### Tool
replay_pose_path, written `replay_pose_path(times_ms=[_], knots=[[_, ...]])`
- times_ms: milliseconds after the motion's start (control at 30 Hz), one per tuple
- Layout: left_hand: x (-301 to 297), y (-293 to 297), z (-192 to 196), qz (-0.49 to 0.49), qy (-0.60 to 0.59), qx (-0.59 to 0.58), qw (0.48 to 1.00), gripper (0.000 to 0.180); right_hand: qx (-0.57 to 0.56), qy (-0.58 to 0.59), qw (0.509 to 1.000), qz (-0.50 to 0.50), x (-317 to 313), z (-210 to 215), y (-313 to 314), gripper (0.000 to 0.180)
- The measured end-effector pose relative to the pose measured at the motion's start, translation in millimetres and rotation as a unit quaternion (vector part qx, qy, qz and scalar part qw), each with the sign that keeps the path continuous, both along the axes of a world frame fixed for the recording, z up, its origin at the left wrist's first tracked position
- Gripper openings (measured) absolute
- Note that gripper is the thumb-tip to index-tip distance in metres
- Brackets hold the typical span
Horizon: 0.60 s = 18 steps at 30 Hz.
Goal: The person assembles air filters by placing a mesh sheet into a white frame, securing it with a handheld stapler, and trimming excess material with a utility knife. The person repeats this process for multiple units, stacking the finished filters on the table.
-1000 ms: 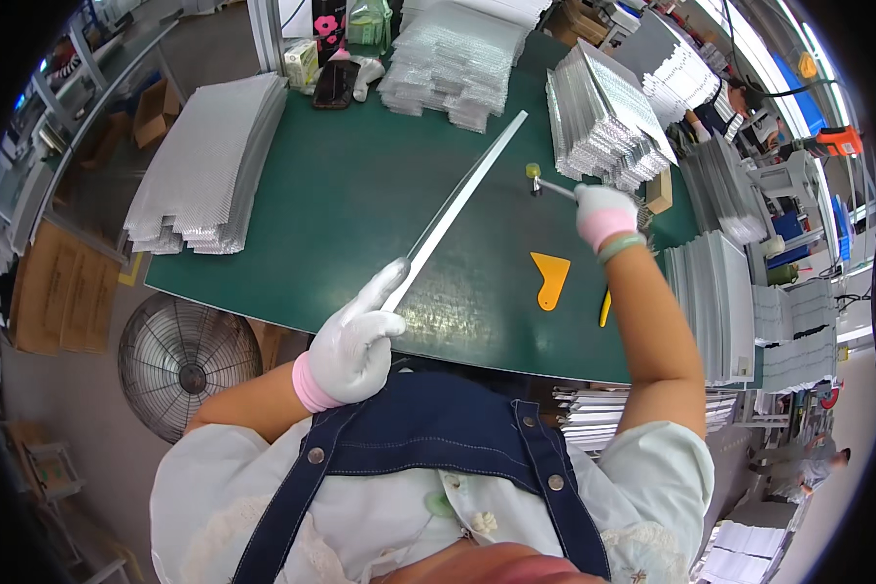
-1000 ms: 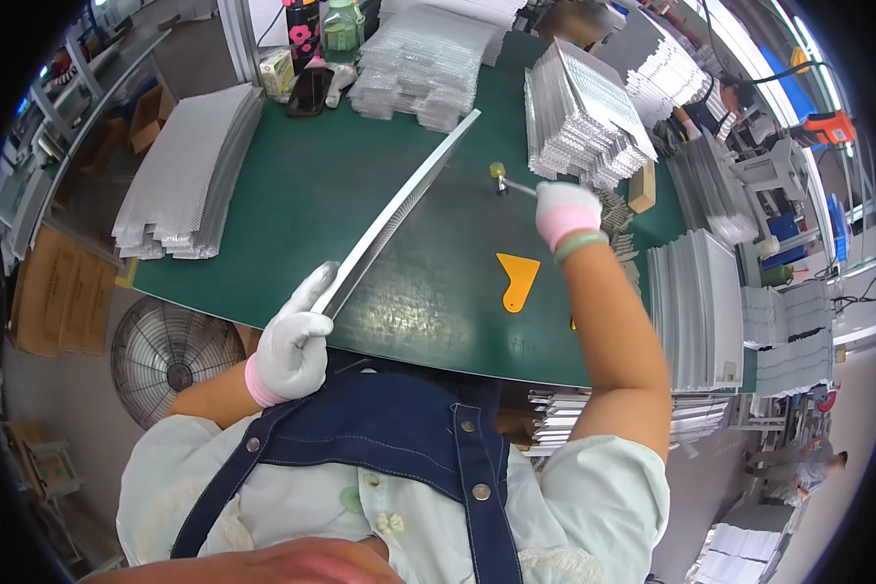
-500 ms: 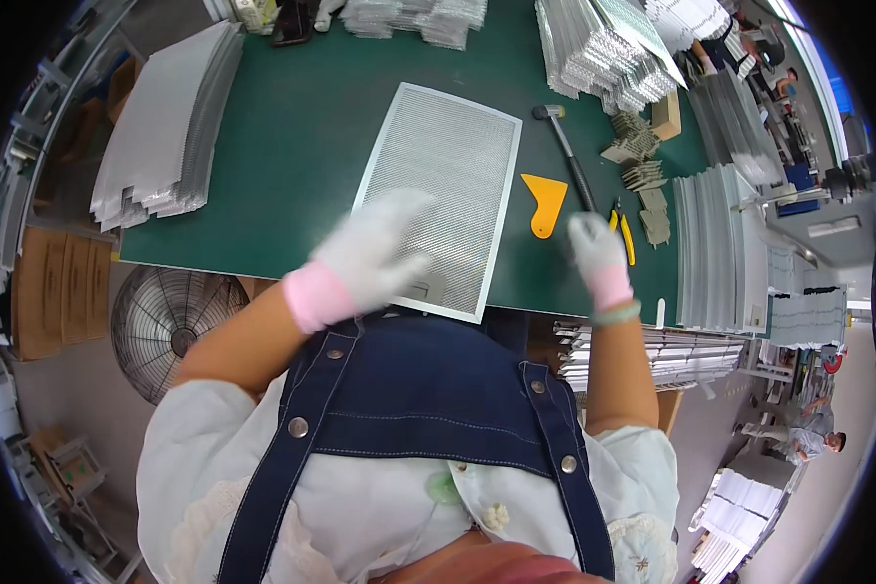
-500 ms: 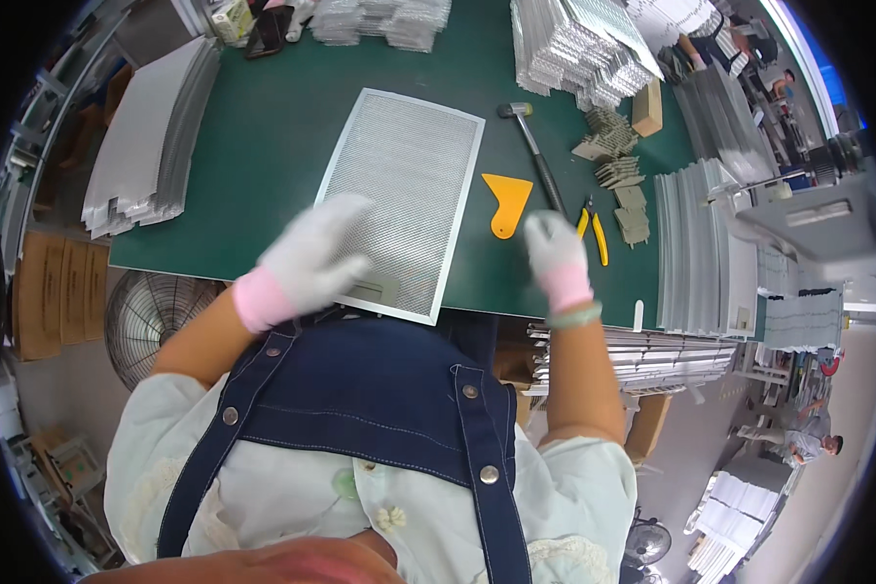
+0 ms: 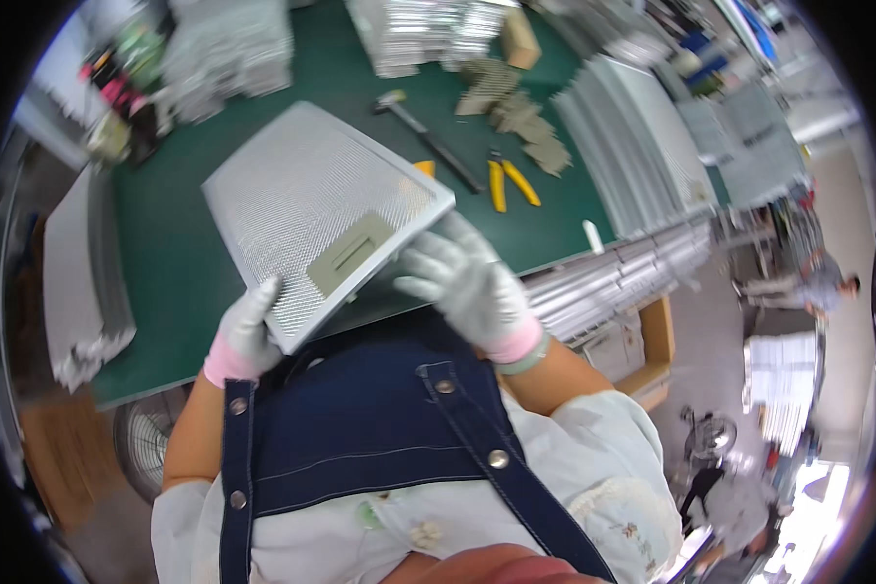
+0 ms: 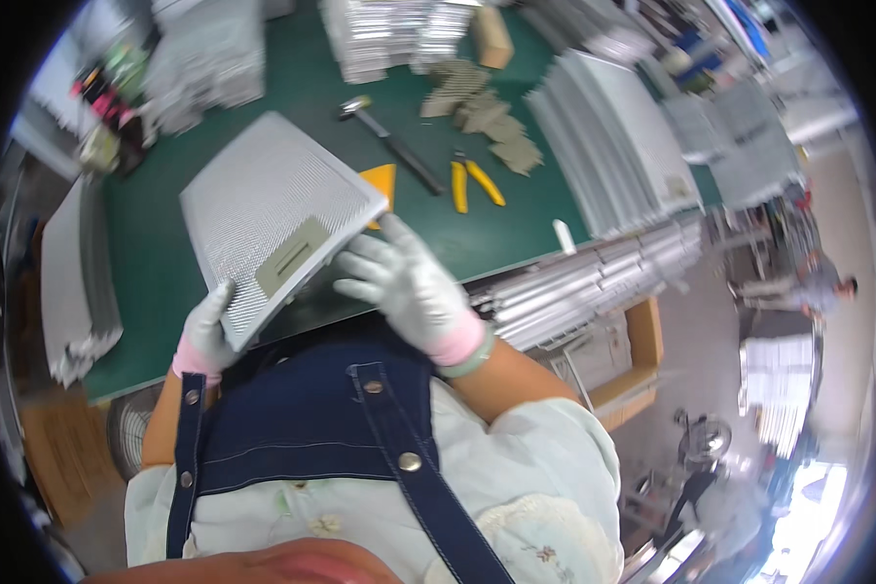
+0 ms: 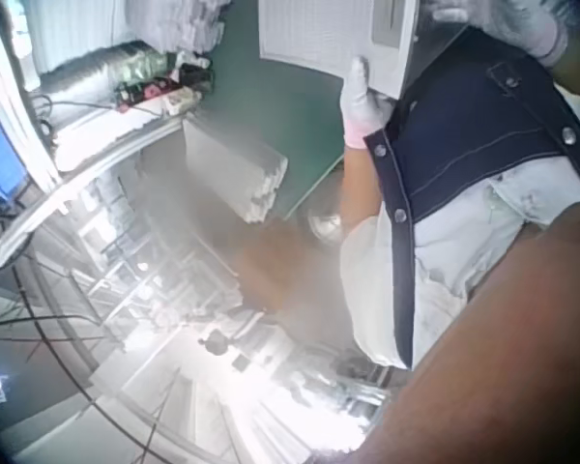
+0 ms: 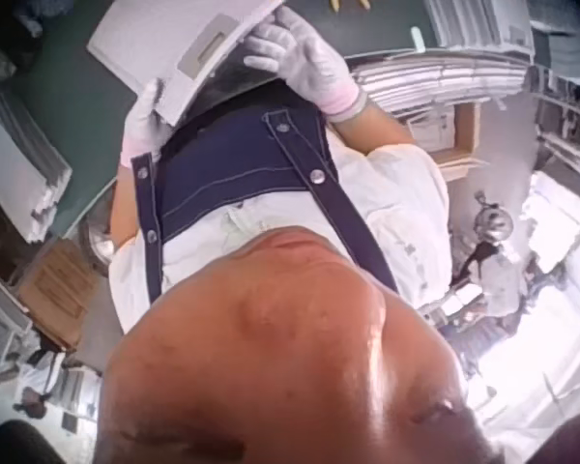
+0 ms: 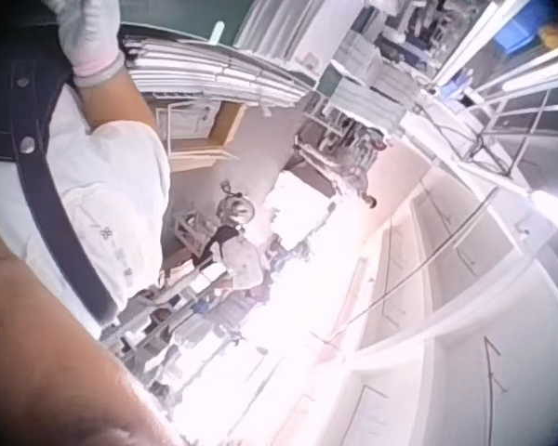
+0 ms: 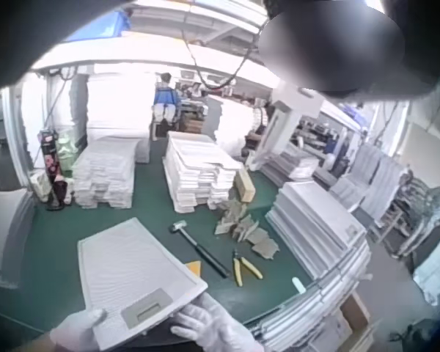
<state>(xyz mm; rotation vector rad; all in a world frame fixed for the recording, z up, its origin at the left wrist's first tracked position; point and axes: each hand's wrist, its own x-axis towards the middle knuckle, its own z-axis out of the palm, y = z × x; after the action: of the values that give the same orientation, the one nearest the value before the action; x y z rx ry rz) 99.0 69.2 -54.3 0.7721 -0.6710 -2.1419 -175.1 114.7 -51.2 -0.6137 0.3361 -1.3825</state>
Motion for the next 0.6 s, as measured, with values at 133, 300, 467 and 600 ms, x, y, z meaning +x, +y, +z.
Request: replay_pose_path(times_ms=[133, 300, 467, 600], knots=[[-57.1, -3.3, -7.8, -0.288, -0.218, -0.217, 0.907, 0.051, 0.08, 0.229, 0.951, -0.191, 6.5, 3.4, 1.5, 0.049], [-58.6, -12.0, -6.7, -0.362, -0.311, -0.319, 0.819, 0.057, 0.085, 0.286, 0.833, -0.465, -153.5, 42.5, 25.1, 0.047], [-55.5, -14.9, -35.9, -0.227, -0.391, -0.301, 0.84, 0.045, 0.171, 0.258, 0.679, -0.666, -296.7, 98.6, 32.0, 0.046], [-55.5, -22.4, -42.9, -0.233, -0.4, -0.299, 0.834, 0.04, 0.221, 0.809, 0.219, -0.498, -415.2, 84.1, 13.3, 0.042]])
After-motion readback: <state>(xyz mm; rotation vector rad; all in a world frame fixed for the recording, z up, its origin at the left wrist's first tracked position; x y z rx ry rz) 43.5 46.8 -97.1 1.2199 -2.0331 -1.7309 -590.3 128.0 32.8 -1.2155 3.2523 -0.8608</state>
